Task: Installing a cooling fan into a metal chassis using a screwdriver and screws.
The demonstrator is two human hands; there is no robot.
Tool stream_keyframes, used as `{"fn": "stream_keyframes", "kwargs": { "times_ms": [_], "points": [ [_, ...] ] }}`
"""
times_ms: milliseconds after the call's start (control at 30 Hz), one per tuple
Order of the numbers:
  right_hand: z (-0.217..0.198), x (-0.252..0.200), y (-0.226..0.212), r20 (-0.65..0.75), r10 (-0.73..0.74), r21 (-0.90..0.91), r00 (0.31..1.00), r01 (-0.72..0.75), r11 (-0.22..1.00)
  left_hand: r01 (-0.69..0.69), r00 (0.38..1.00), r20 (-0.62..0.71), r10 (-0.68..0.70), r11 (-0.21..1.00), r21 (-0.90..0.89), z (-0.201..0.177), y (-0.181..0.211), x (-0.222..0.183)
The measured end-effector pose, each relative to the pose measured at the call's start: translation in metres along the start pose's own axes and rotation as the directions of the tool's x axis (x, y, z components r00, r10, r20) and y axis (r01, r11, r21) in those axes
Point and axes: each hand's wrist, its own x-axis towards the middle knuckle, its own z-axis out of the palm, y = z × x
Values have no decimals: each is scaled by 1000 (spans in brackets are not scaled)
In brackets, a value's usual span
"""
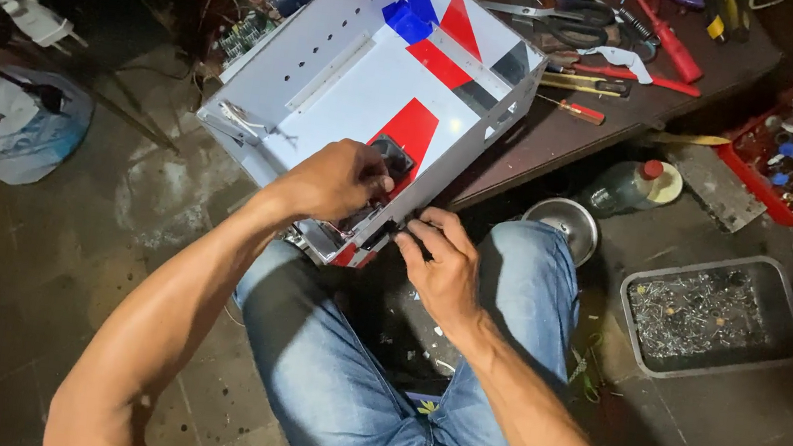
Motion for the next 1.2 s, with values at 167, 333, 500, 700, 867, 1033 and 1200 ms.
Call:
{"fn": "stream_keyframes", "kwargs": {
  "times_ms": [167, 333, 500, 700, 867, 1033, 1200],
  "points": [
    [3, -1, 0, -6, 30, 7, 1000, -30, 1000, -6, 998, -67, 3, 999, -34, 2, -1, -4],
    [1, -1, 0, 4, 45, 32, 999, -45, 998, 64, 996, -59, -69, 993, -95, 0, 3, -8],
    [3, -2, 0, -2, 45, 41, 999, -45, 998, 70, 996, -49, -71, 997, -24, 11, -14, 6],
    [3, -3, -1, -14, 45, 45, 999, -45, 998, 59, 997, -56, -60, 998, -19, 8, -6, 1],
    [5, -4, -2, -36, 46, 61, 998, -44, 997, 21, 999, -28, -23, 998, -53, 11, -12, 6],
    [3, 1, -9, -41, 26, 43, 999, -24, 999, 16, 1000, -1, -16, 992, -127, 11, -12, 6],
    [8, -5, 3, -58, 33, 27, 998, -31, 999, 11, 1000, 14, -9, 993, -119, 14, -23, 15]
  ]
}}
